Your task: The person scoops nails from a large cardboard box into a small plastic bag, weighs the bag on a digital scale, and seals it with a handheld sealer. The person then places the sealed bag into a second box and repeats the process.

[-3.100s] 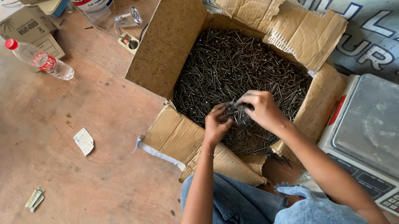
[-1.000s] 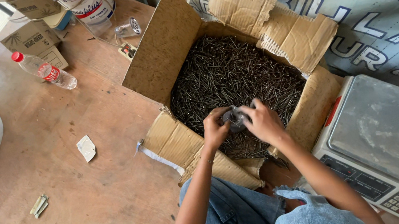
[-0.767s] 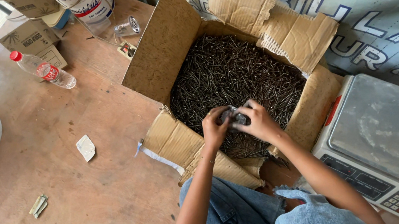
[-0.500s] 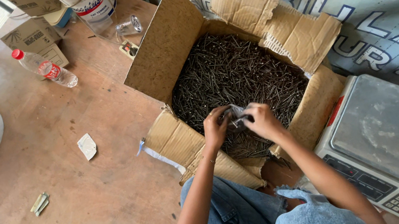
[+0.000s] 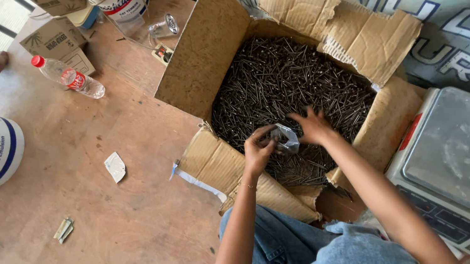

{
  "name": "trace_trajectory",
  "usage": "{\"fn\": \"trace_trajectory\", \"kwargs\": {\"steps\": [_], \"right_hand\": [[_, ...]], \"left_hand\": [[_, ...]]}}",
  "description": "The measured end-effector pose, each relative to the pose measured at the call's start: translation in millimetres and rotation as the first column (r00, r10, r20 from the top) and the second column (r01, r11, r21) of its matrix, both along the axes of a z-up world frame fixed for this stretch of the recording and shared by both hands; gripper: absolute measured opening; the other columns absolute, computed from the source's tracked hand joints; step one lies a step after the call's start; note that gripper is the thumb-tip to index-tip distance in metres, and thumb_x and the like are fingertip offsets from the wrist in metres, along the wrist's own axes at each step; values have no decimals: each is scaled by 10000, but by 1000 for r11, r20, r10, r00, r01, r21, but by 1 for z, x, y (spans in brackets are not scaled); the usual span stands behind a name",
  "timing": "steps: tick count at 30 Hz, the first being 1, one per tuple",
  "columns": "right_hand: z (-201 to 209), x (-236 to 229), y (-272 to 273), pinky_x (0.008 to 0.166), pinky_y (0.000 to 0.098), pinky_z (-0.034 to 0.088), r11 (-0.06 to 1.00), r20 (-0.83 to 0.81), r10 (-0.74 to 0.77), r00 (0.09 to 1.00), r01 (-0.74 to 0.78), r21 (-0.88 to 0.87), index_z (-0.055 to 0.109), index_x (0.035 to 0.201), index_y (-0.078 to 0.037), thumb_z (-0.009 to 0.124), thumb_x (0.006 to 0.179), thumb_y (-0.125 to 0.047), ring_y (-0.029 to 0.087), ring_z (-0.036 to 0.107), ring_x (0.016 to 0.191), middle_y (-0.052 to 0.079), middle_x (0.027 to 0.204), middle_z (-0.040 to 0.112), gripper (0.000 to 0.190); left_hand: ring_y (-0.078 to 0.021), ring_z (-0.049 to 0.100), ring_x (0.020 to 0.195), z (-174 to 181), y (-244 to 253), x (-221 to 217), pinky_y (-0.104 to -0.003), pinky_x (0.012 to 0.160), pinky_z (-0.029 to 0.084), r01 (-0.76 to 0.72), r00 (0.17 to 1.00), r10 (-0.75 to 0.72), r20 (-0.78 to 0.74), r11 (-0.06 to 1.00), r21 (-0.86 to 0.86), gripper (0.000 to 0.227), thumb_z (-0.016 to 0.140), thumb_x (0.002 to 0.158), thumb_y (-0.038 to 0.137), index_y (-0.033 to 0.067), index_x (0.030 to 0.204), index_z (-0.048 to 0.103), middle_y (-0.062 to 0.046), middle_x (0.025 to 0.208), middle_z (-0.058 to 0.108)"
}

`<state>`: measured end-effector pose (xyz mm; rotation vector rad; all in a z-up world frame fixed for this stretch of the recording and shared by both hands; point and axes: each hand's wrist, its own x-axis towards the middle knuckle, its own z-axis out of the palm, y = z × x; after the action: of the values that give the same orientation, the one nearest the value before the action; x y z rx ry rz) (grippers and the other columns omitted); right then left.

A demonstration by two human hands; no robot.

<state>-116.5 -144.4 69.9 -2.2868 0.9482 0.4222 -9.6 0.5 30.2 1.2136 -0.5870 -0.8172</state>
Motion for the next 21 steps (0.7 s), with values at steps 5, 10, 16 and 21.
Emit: {"fn": "trace_trajectory", "kwargs": {"steps": [5,10,16,21], "right_hand": [[-15,-1,-8,958,566,439,994,-109,92,990,-99,-55,380,1373,-348,855,598,-194,567,320,1238,211,1448,204,922],[-52,-2,2,813,519,543,943,-132,201,971,-228,-241,429,1347,-312,848,600,-260,547,493,1068,282,1326,316,858],[-68,3,4,740,487,561,939,-47,176,983,-182,-292,380,1335,-307,791,656,-109,513,563,975,322,1344,273,818],[-102,5,2,605,454,560,845,15,267,963,-227,-484,425,1289,-348,640,774,-75,498,535,971,282,1256,386,621]], "left_hand": [[-155,646,596,5,-2,2,-263,484,585,31,999,-31,15,1000,4,331,627,759,-89,-40,1086,632,-163,1073,565],[-115,627,575,-9,-4,4,-229,494,570,27,995,-30,94,999,33,345,656,730,-72,-6,1069,653,-130,1063,580],[-114,615,648,7,-2,3,-252,544,556,-2,966,-16,257,998,69,408,599,689,-55,55,1073,678,-134,1066,588],[-273,585,1039,-13,-7,15,-335,772,533,-21,955,1,297,998,65,432,533,696,-103,28,1084,672,-198,1089,618]]}}
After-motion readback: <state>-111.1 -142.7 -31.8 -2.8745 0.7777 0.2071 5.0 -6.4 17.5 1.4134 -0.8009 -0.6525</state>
